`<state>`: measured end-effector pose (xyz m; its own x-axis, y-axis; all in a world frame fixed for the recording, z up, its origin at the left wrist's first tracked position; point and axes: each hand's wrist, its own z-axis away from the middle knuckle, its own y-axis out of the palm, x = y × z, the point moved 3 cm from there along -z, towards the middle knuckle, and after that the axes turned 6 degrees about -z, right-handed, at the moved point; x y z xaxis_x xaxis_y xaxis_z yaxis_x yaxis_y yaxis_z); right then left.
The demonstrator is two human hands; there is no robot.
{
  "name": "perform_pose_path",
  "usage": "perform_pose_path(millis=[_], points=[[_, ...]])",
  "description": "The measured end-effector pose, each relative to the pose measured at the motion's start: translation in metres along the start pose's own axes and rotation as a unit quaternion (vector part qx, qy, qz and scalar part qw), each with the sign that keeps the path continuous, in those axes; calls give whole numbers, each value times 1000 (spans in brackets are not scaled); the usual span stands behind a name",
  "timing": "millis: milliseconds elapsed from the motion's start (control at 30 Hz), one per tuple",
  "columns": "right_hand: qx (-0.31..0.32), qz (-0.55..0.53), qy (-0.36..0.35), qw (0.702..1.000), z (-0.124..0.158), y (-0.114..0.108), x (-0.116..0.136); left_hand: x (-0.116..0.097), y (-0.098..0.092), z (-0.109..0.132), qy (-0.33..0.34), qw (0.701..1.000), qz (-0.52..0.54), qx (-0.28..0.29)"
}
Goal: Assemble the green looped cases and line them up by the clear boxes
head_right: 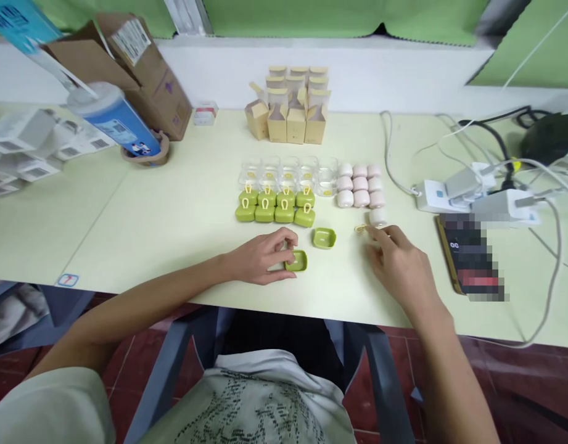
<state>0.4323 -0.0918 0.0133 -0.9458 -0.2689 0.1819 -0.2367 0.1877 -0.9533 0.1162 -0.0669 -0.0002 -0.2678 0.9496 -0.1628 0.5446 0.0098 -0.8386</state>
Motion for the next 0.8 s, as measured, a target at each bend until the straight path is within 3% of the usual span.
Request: perform_pose_path(millis=[133, 333, 467, 567, 633, 800], points=[[-40, 15, 33, 999, 4, 0, 3, 4, -2, 0, -18, 995, 96, 28], [-87, -73, 5, 994, 10, 2, -1, 6, 1, -2, -25, 990, 109, 83], [-142, -148, -94, 974, 13, -6, 10, 9, 3, 1, -65, 989, 121, 51], [-201, -225, -114, 947, 15, -17, 35, 10, 2, 3, -77, 990, 120, 13], [-190, -297, -102, 930, 13, -20, 55, 11, 1, 3, -81, 989, 121, 0], [-108, -341, -204, 911, 2, -13, 96, 12, 0, 3, -91, 986, 141, 0]])
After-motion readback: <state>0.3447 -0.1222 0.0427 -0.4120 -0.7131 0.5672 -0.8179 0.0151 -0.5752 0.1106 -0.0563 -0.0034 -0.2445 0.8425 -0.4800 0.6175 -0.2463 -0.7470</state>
